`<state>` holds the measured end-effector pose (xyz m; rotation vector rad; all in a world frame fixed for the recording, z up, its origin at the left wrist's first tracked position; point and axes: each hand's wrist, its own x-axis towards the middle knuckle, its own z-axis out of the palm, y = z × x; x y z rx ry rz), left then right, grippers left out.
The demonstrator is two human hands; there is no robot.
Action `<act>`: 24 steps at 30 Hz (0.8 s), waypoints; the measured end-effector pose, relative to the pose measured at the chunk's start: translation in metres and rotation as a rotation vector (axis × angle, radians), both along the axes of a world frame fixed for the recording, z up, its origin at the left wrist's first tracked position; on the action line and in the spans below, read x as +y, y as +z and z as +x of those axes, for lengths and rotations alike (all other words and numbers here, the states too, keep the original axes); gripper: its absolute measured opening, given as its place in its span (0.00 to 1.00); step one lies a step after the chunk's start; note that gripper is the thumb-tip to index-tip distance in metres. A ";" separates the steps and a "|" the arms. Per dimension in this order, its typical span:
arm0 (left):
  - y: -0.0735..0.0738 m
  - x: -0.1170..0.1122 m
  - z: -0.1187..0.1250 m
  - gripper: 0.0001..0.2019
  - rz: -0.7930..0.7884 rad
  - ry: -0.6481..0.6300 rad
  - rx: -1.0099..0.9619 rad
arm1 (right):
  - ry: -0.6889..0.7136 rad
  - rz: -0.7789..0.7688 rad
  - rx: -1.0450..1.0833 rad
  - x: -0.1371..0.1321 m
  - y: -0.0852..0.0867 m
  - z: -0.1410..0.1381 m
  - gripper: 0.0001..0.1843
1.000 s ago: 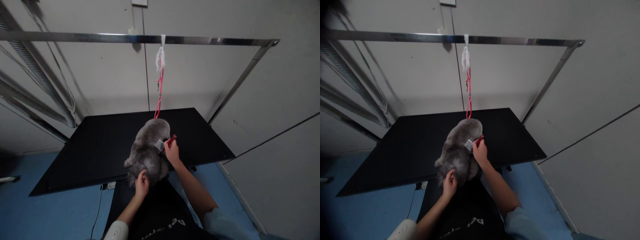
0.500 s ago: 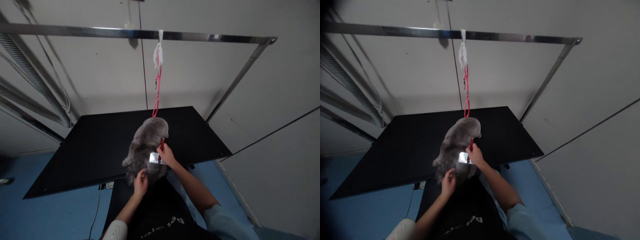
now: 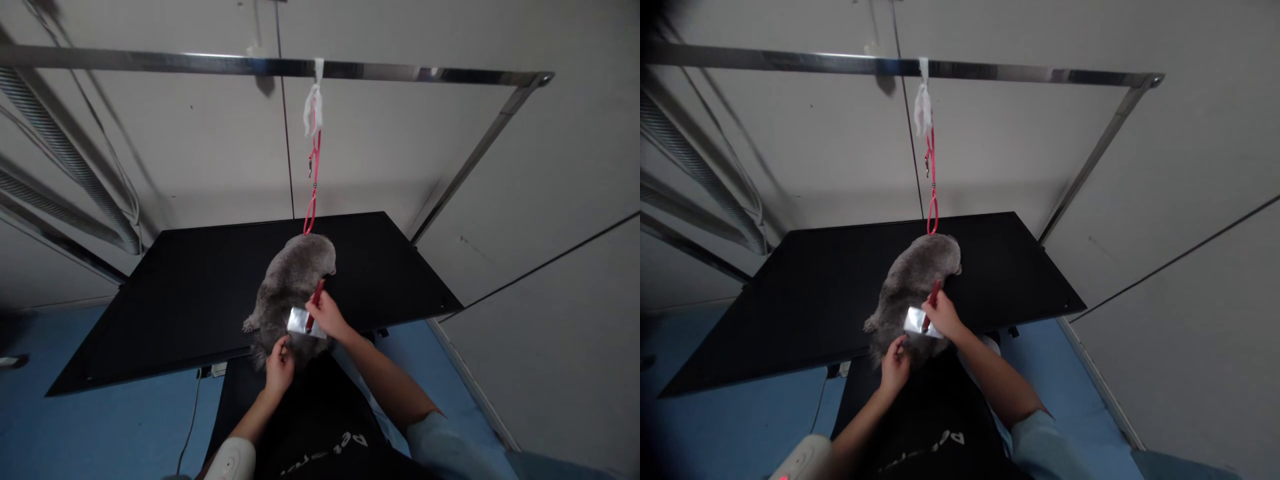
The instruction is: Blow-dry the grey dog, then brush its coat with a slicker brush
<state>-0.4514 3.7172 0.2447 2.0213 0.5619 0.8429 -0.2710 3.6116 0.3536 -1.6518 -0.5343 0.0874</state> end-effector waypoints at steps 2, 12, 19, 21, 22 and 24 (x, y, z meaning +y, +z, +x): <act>0.001 0.000 0.000 0.19 0.001 0.014 -0.003 | 0.012 -0.010 0.026 0.004 0.000 0.002 0.10; -0.002 0.004 -0.002 0.19 0.017 -0.003 -0.020 | 0.011 0.052 0.021 0.015 -0.015 0.010 0.09; 0.003 0.002 -0.001 0.18 0.033 0.016 -0.011 | 0.189 0.035 0.056 0.022 -0.018 0.008 0.09; 0.004 0.001 0.000 0.17 0.036 0.019 -0.011 | 0.151 0.056 0.056 0.023 -0.018 0.006 0.09; 0.005 0.000 0.000 0.17 0.035 0.018 -0.012 | 0.150 0.069 0.048 0.023 -0.018 0.005 0.09; 0.006 0.000 0.001 0.17 0.039 0.020 -0.016 | 0.184 0.089 0.063 0.024 -0.018 0.003 0.11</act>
